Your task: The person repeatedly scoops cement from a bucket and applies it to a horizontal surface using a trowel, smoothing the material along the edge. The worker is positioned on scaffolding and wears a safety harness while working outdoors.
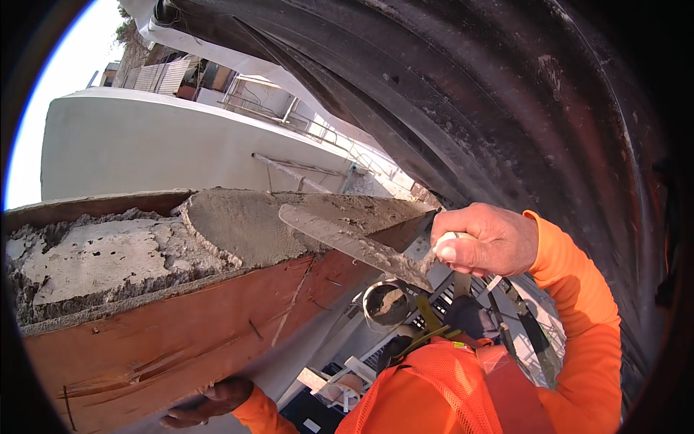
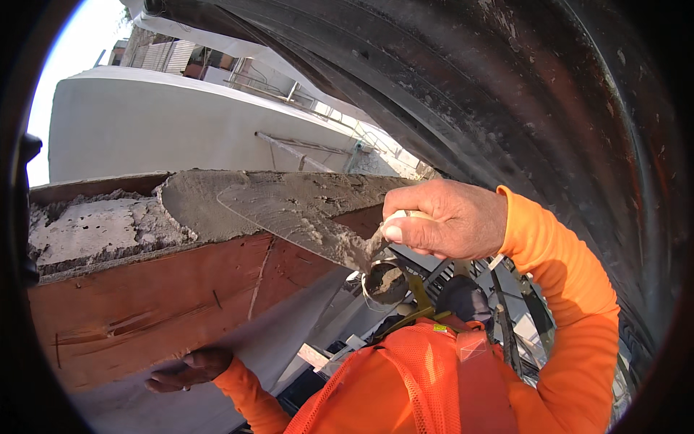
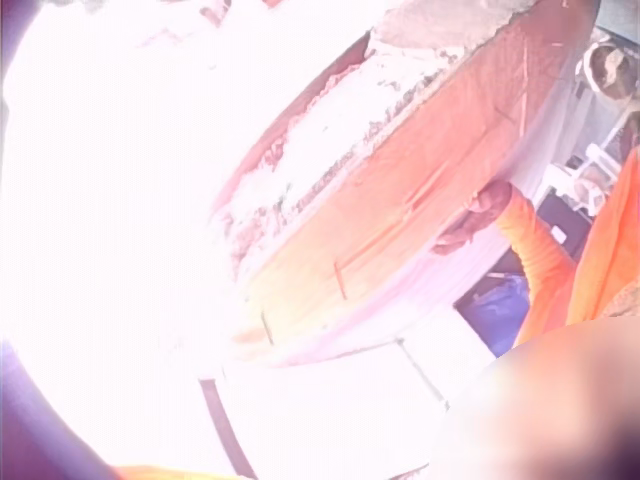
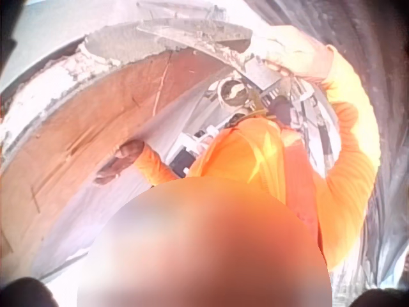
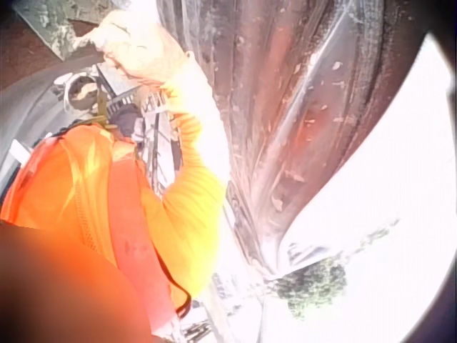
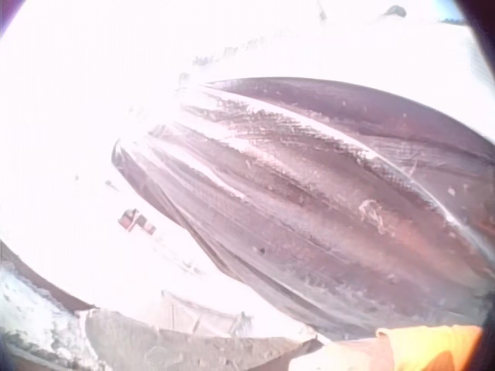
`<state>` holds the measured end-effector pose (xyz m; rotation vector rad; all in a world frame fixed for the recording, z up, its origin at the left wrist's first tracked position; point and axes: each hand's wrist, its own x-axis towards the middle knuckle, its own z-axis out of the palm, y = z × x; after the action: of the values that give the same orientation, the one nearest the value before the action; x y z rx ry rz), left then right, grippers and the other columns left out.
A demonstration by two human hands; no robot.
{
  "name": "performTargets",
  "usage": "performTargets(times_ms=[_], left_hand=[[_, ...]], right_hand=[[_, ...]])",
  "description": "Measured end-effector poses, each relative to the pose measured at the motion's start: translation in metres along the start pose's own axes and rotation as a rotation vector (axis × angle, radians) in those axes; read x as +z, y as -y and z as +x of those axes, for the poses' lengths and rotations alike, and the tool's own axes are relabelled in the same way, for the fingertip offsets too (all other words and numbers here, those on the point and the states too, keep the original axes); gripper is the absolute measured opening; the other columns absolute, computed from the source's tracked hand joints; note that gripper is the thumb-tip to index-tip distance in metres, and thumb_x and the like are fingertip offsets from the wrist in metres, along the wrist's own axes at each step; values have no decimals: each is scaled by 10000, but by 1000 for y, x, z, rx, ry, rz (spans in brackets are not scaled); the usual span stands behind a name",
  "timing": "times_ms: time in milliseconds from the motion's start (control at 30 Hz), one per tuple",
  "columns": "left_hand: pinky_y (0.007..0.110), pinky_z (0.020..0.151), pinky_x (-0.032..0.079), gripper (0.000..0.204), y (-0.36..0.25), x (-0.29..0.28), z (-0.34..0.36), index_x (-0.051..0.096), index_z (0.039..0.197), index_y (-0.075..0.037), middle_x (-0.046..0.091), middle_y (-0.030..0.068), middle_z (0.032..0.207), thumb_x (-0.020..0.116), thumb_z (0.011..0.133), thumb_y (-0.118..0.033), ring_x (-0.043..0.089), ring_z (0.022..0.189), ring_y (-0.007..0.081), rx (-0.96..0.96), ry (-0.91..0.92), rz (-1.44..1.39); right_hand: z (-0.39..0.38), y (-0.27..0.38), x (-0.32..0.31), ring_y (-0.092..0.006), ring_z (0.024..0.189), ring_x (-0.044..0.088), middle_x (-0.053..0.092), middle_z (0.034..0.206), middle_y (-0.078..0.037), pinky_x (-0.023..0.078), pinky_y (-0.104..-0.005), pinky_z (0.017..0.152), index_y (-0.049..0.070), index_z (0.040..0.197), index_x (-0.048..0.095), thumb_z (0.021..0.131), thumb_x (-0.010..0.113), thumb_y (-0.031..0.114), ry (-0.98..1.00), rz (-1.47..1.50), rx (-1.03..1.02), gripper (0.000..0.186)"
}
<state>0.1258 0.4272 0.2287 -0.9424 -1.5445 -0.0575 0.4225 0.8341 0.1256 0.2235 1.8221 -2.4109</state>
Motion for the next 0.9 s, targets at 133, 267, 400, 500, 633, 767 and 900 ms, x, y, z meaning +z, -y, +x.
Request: performTargets(times_ms=[133, 267, 400, 500, 633, 767, 900], left_hand=[[639, 1255, 210, 732, -1, -2, 2, 234, 1644, 17, 124, 255, 1713, 347, 1111, -473, 170, 1576, 444, -16, 14, 77], [634, 1263, 180, 727, -3, -5, 3, 228, 1647, 19, 127, 259, 1719, 342, 1111, -459, 150, 1587, 440, -6, 23, 106], [635, 1272, 161, 732, -2, -5, 1, 209, 1658, 10, 104, 259, 1728, 337, 1102, -450, 125, 1600, 439, -26, 32, 124], [633, 1274, 156, 725, -1, -5, 0, 217, 1654, 17, 111, 259, 1730, 344, 1100, -432, 131, 1600, 436, -8, 31, 97], [633, 1269, 158, 709, -3, -4, 2, 239, 1643, 28, 142, 264, 1723, 350, 1110, -426, 148, 1596, 431, -1, 11, 100], [634, 1256, 177, 697, -7, -3, 4, 278, 1625, 34, 192, 265, 1710, 357, 1133, -453, 178, 1585, 430, 2, -15, 112], [640, 1249, 193, 710, -9, -3, 5, 277, 1628, 21, 213, 263, 1699, 349, 1133, -483, 186, 1577, 442, -20, -13, 152]], right_hand=[[87, -28, -11, -113, 607, 563, 577, 766, -30, 511, -328, 506, 35, 1042, 598, 1087, 523, 373, -303, -50, 198, 349], [154, -15, -19, -129, 592, 562, 563, 808, -30, 505, -331, 498, 43, 1052, 578, 1055, 535, 303, -125, -184, 337, 263], [167, 18, -10, -248, 529, 637, 646, 709, -106, 532, -434, 500, -22, 953, 628, 1011, 491, 313, -57, -347, 326, 367], [156, 48, -6, -182, 563, 613, 601, 725, -64, 518, -386, 502, -8, 988, 601, 1036, 511, 312, -39, -405, 290, 336], [144, 94, 7, -217, 565, 642, 636, 712, -114, 533, -419, 578, -30, 1020, 613, 1044, 508, 341, -82, -626, 113, 386], [125, 126, 17, -203, 596, 634, 622, 708, -107, 523, -399, 600, -30, 1036, 625, 1042, 514, 338, -88, -733, -103, 384], [86, 116, 12, -116, 624, 578, 596, 782, -30, 492, -302, 577, 15, 1070, 635, 1043, 520, 315, -135, -296, -187, 323]])
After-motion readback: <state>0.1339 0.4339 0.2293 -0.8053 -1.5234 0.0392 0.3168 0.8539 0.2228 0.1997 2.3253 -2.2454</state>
